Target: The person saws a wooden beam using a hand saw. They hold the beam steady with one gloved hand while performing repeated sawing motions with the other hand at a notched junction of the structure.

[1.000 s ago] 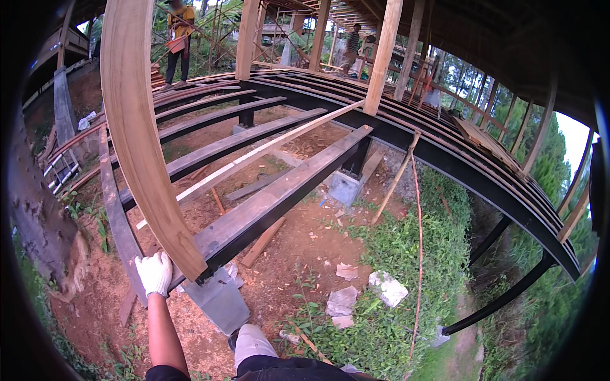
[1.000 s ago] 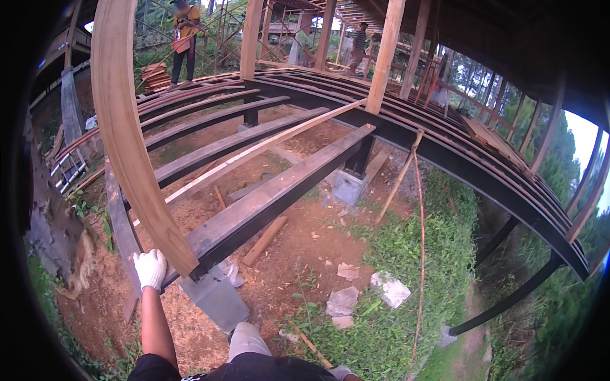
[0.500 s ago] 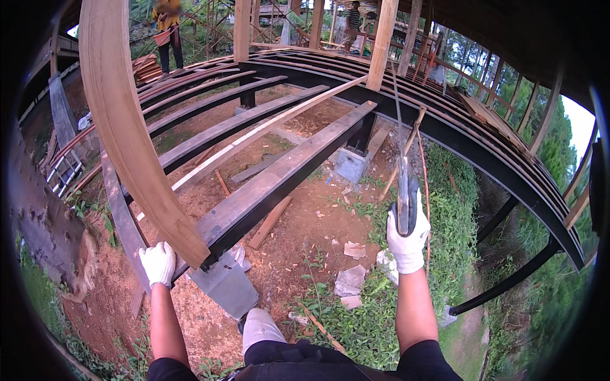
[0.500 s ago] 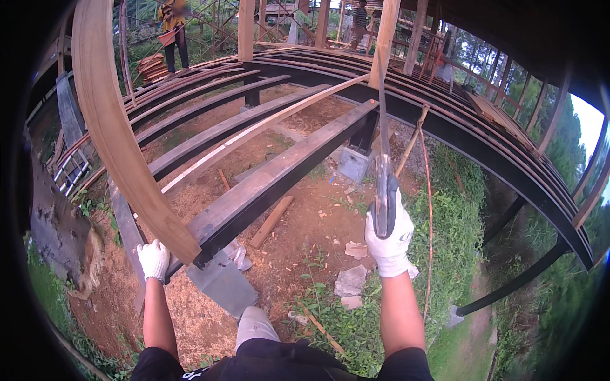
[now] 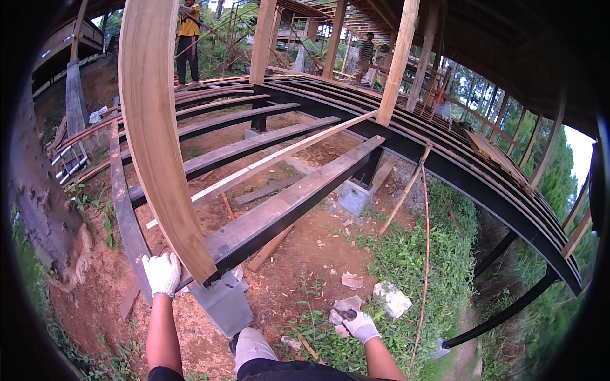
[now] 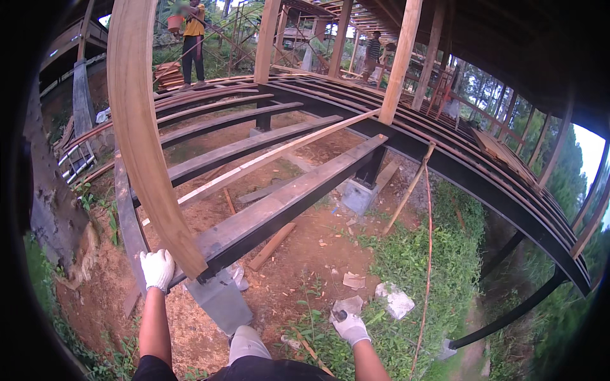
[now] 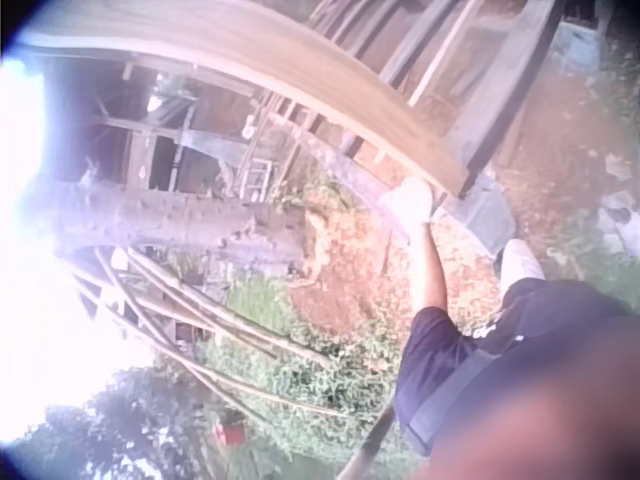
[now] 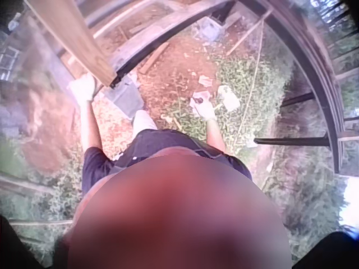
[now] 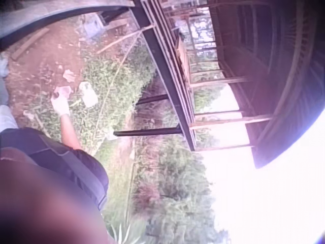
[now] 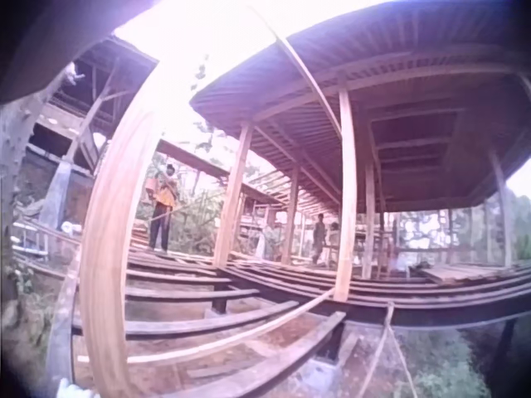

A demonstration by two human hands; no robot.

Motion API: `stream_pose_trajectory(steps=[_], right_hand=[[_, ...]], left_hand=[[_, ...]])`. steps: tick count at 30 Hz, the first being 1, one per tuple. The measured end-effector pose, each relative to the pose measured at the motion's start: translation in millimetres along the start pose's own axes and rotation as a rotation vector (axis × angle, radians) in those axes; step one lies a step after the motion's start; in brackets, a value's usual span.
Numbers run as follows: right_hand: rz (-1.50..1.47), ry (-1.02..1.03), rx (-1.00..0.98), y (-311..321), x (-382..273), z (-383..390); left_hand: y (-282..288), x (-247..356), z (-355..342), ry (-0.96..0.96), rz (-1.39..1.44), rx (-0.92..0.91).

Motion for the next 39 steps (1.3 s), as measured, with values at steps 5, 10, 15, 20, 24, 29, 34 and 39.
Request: stream_pose_trajectory(steps=[5,10,15,20,24,29,34,39], right_hand=[[0.246,0.002,-0.539,-246,158,36],[0.258,-0.026,-0.795,-292,201,64],[0.267,0.013,-0.876,-319,221,40],[-0.036,-0.127,-0.246,-262,142,-14],[-0.966,-0.023,-0.097,-195,97,-30],[-1.722,0.054,0.141,-68,25,-49],[-2.023,0.522,0.490,140,-55,24],[-1.708,0.788,0.884,220,-61,84]], left_hand=[[-11,-3,-4,-0.032,-0.050,0.032],[-8,-4,-4,-0.031,-0.078,-0.026],[0,-22,-1,-0.004,-0.078,-0.020],[5,-22,2,-0.054,-0.115,-0.021],[-4,10,-6,-0.115,-0.063,0.021],[-12,-6,-1,-0.056,-0.013,-0.010],[-12,-15,0,-0.012,-0.057,0.002],[-4,5,-2,-0.028,-0.032,-0.054]])
Point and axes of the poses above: each hand's wrist, its own z-axis away from the middle knuckle, its own y-axis out of the back of the hand, x = y × z, the point moved 7 cm from there along -z, towards the middle knuckle, and after that the axes turned 6 degrees about -z, right-handed, at the moved point
